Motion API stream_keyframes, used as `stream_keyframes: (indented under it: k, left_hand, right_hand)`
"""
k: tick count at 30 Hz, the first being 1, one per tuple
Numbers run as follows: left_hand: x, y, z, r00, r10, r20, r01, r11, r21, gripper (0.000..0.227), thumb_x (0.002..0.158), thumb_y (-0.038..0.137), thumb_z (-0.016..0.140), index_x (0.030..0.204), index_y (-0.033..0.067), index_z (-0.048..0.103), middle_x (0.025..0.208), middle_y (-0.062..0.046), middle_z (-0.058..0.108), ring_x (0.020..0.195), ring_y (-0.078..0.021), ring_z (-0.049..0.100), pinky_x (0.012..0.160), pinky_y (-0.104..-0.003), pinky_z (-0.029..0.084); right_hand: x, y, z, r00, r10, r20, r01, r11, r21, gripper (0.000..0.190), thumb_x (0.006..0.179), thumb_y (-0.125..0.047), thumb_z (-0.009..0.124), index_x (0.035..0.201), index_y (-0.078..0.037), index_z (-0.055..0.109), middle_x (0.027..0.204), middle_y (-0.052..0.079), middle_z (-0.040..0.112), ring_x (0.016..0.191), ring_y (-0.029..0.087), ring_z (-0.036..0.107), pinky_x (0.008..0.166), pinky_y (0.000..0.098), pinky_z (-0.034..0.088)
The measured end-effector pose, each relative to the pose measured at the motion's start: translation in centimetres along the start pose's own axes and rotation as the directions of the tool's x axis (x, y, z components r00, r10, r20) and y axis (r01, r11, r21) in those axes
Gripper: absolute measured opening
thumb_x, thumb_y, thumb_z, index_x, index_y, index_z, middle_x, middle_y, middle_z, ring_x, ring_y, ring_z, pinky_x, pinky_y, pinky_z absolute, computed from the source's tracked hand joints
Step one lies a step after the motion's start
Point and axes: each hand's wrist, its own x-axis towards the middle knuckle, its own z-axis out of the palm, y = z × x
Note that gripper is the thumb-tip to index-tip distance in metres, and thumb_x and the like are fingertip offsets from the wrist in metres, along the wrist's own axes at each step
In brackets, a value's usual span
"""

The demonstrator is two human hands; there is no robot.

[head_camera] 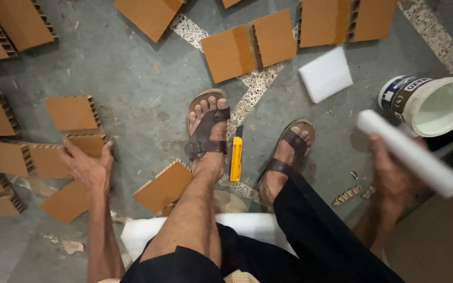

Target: The person applies glue to the edges of small cardboard pieces using a white glue stick, then joins them together. They secure the assembled cardboard pieces with rubber bands.

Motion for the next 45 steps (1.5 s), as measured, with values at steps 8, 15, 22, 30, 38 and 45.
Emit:
stream_keyframes:
  k: [8,15,22,30,38,45]
  left_hand:
    - [1.5,1.5,-1.3,0.998,0.063,-0.017,-0.058,0.977,0.207,0.127,0.071,0.063,0.095,0.159,-0.0029,0.031,0.145,-0.030,0.042,0.137,-0.0518,0.041,0.116,-0.076,0.015]
    - [0.0,9.1,-1.9,0.944,0.327,0.043,-0.325,0.945,-0.048,0.140,0.062,0.065,0.096,0.164,-0.0012,0.026,0.139,-0.030,0.043,0.122,-0.0472,0.052,0.098,-0.053,0.051]
    - [-1.4,9.2,0.3,0.977,0.203,0.066,-0.202,0.979,-0.025,0.112,0.060,0.057,0.097,0.144,-0.0037,0.054,0.121,-0.026,0.056,0.109,-0.0441,0.057,0.088,-0.051,0.051]
    - [-0.6,7.4,-3.2,0.970,0.044,0.240,0.091,0.847,-0.524,0.037,0.090,0.022,0.086,0.112,-0.0033,0.070,0.101,-0.015,0.071,0.089,-0.0191,0.065,0.081,-0.032,0.053]
    - [-1.4,8.1,-4.7,0.920,0.203,0.335,0.316,0.120,-0.941,0.035,0.092,-0.001,0.073,0.126,0.0002,0.065,0.115,-0.008,0.070,0.104,-0.0167,0.068,0.095,-0.029,0.055]
    - [-1.0,9.8,-2.1,0.845,0.412,0.340,0.330,0.099,-0.939,0.028,0.098,0.006,0.076,0.120,-0.0049,0.062,0.108,-0.011,0.066,0.097,-0.0178,0.063,0.092,-0.030,0.052]
  right_hand:
    - [-0.4,13.3,-1.9,0.863,0.504,0.028,-0.441,0.726,0.528,0.040,0.099,-0.005,0.087,0.133,0.006,0.068,0.128,0.015,0.074,0.109,0.020,0.074,0.097,0.0328,0.065]
    - [0.3,17.9,-3.1,0.808,0.567,0.161,-0.517,0.549,0.657,0.015,0.111,-0.006,0.072,0.121,0.006,0.072,0.110,0.011,0.074,0.097,0.018,0.074,0.093,0.0301,0.064]
    - [2.0,14.9,-4.1,0.824,0.547,0.145,-0.502,0.589,0.633,0.016,0.105,-0.005,0.072,0.118,0.005,0.072,0.101,0.008,0.071,0.085,0.013,0.064,0.077,0.0243,0.051]
    - [4.1,17.5,-2.8,0.811,0.574,0.113,-0.580,0.763,0.287,0.031,0.097,-0.010,0.084,0.123,0.004,0.075,0.110,0.010,0.074,0.093,0.016,0.069,0.079,0.0273,0.055]
    - [5.8,17.1,-2.1,0.840,0.496,0.220,-0.541,0.743,0.394,0.033,0.089,-0.009,0.077,0.117,0.006,0.069,0.110,0.013,0.073,0.091,0.017,0.069,0.081,0.0265,0.055]
    - [8.9,18.1,0.9,0.801,0.543,0.252,-0.595,0.766,0.241,0.047,0.081,-0.010,0.089,0.122,0.004,0.072,0.115,0.014,0.075,0.096,0.023,0.075,0.082,0.0306,0.061]
